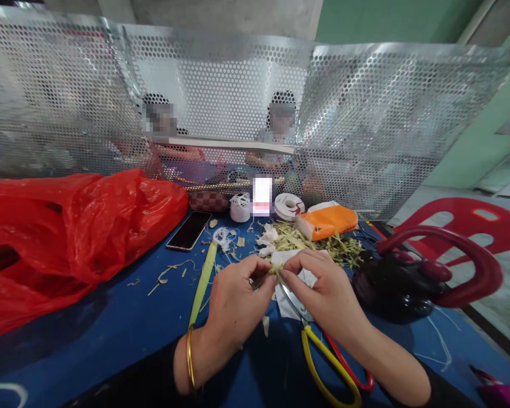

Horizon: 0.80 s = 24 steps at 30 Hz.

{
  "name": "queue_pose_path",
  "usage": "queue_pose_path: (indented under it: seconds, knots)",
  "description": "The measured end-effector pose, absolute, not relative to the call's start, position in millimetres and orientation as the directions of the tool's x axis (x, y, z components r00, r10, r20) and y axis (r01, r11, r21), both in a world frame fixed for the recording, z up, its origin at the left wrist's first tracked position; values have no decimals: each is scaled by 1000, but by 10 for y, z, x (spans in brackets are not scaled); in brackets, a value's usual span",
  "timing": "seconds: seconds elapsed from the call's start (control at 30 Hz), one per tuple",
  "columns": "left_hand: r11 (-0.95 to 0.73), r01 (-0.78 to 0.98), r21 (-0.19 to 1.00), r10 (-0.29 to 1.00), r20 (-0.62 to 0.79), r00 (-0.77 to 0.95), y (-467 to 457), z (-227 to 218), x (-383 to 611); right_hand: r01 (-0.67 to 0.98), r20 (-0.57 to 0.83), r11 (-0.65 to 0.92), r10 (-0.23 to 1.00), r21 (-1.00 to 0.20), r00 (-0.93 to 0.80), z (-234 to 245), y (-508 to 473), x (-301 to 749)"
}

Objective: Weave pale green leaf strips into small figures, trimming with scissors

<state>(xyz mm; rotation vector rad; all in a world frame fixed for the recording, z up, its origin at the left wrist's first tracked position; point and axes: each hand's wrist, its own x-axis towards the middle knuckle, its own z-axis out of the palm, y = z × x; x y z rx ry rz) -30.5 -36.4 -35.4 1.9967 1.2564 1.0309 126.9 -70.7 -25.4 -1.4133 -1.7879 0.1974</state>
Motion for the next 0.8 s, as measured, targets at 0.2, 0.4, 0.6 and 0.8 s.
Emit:
queue_pose_path:
  seconds: [0.2,0.4,0.6,0.8]
  knots:
    - [-420,487,766,906,317,281,-387,-358,-296,724,491,323,871,-609,24,-280,-696,1233]
    - [-432,462,775,897,317,308,-378,-397,-292,651,428,284,901,-704,70,-229,-715,1258]
    - [-582,537,611,811,383,443,-396,-387,-300,569,282,251,959,-784,-34,-194,-642,1370]
    - [-671,565,481,740,390,547,-395,-381,-315,574,141,163,987,-802,-83,-223,-579,1421]
